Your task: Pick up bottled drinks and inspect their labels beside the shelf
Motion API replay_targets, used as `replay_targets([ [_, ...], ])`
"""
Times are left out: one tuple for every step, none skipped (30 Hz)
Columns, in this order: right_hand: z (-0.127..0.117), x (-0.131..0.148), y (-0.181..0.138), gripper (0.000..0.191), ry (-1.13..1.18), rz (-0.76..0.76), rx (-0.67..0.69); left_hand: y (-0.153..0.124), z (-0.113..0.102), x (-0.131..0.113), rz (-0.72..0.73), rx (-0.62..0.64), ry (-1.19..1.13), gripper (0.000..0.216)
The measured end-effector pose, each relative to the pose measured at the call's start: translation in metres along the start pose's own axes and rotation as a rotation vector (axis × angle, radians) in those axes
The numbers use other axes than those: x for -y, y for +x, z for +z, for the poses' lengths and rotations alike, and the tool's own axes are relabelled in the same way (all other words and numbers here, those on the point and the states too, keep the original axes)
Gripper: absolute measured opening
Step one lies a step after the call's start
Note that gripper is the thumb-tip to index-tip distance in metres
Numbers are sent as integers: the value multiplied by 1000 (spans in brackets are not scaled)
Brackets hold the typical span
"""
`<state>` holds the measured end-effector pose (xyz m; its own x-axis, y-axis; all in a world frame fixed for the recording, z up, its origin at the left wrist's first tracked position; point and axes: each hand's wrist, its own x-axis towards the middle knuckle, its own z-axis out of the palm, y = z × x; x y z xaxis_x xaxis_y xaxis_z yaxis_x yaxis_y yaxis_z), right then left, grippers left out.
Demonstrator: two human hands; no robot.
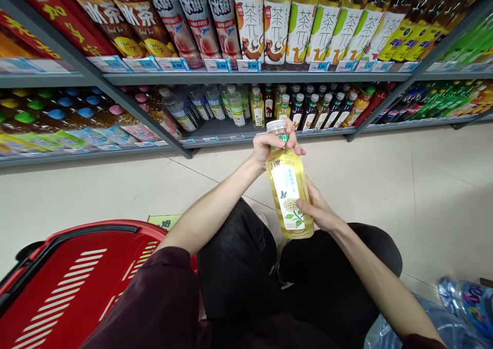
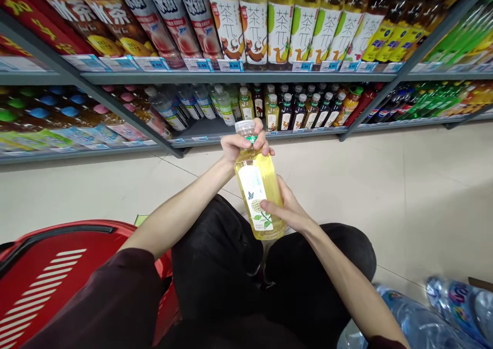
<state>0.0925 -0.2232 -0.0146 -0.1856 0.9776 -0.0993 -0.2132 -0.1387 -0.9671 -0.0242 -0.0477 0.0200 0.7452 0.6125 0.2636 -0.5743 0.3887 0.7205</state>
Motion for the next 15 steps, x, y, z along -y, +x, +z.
replay_targets([
  [4, 0, -1, 71, -37, -3, -41, 1, 1, 1, 9, -22, 33, 30],
  [7, 0, -1, 71, -102, -6, -102, 2, 2, 1, 27, -64, 80, 30],
  [10, 1, -1, 71, -194, -12, -183, 3, 3, 0, 45, -121, 144, 29],
  [11, 2, -2, 72, -306, -19, -276, 4, 3, -2, 51, -182, 228, 30],
  [11, 3, -2, 75, -425, -20, -367, 4, 3, -4, 41, -242, 332, 30],
  [9, 4, -3, 78, -539, -14, -443, 3, 2, -8, 18, -285, 453, 30],
  [6, 6, -3, 82, -649, -3, -494, 1, 0, -12, -11, -301, 586, 29],
  [1, 8, -5, 84, -757, 6, -517, -2, -3, -17, -40, -290, 725, 29],
  [-4, 10, -6, 84, -860, 11, -515, -6, -5, -21, -69, -251, 858, 30],
  [-10, 13, -8, 83, -952, 14, -490, -11, -8, -26, -102, -199, 970, 31],
  [-15, 15, -10, 80, -1022, 10, -452, -17, -10, -29, -143, -148, 1047, 32],
  [-19, 17, -11, 78, -1065, 8, -408, -23, -11, -30, -191, -116, 1086, 33],
  [-22, 19, -12, 76, -1077, 10, -363, -29, -11, -31, -235, -115, 1093, 33],
  [-23, 21, -13, 76, -1066, 22, -321, -34, -10, -30, -269, -141, 1080, 34],
  [-23, 22, -13, 76, -1048, 43, -287, -37, -8, -29, -283, -188, 1068, 34],
])
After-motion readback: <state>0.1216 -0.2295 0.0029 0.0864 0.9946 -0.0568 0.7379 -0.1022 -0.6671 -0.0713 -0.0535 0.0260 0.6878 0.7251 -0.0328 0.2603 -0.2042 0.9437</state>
